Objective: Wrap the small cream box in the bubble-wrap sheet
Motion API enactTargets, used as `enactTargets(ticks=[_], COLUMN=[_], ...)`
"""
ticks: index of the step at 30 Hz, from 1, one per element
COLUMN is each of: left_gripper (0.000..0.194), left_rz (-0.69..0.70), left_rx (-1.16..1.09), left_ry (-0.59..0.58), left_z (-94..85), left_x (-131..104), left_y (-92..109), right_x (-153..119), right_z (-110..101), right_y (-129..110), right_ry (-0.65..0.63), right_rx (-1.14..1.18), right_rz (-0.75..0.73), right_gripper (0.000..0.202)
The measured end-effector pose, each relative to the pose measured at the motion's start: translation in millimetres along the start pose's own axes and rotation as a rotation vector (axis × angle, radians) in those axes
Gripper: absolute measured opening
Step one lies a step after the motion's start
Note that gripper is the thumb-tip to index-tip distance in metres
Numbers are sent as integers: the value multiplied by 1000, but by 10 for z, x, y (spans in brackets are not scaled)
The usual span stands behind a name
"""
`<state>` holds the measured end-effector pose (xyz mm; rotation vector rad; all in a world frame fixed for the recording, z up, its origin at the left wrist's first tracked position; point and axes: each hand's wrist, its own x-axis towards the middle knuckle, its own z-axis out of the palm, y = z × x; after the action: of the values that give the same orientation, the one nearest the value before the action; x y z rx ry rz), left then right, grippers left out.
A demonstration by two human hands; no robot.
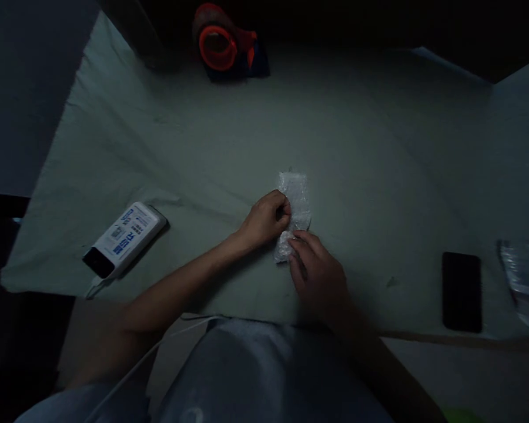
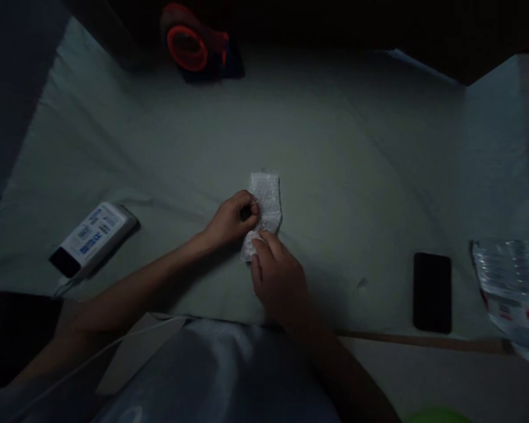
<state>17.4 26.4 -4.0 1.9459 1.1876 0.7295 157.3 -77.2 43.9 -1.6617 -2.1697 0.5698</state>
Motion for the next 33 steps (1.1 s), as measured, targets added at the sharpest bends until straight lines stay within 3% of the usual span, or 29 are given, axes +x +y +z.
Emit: enactTargets(ticks=[2, 6, 10, 13, 18, 22, 27, 33], left_gripper=[11, 22, 33, 33, 32, 41, 45, 38], left_rz=[74, 287, 569, 638, 549, 482, 414, 234], left_rx=[34, 191, 203, 277, 403, 414, 245, 54], left_ry=[50, 268, 50, -91, -187, -201, -188, -256], left_z=[-25, -132, -212, -219, -193, -156, -177, -347], left_x=[-20, -151, -272, -254, -159, -169, -134, 17], left_y=[-30, -59, -47, -82, -222, -280, -270, -195], right_x=[16, 5, -22, -22, -2, 36, 178, 615], right_z=[-61, -151, -115, -63, -90, -163, -223, -266], right_y=[5, 10, 30, 70, 138, 127, 129, 229], right_ry=[-40, -128, -154, -123, -120, -135, -197, -367], right_rx=[-61, -154, -279, -343, -338, -348, -338, -230], right_rz=[-15, -87, -158, -204, -250, -245, -212, -102], right_gripper=[31, 40, 42, 40, 39, 38, 42, 37])
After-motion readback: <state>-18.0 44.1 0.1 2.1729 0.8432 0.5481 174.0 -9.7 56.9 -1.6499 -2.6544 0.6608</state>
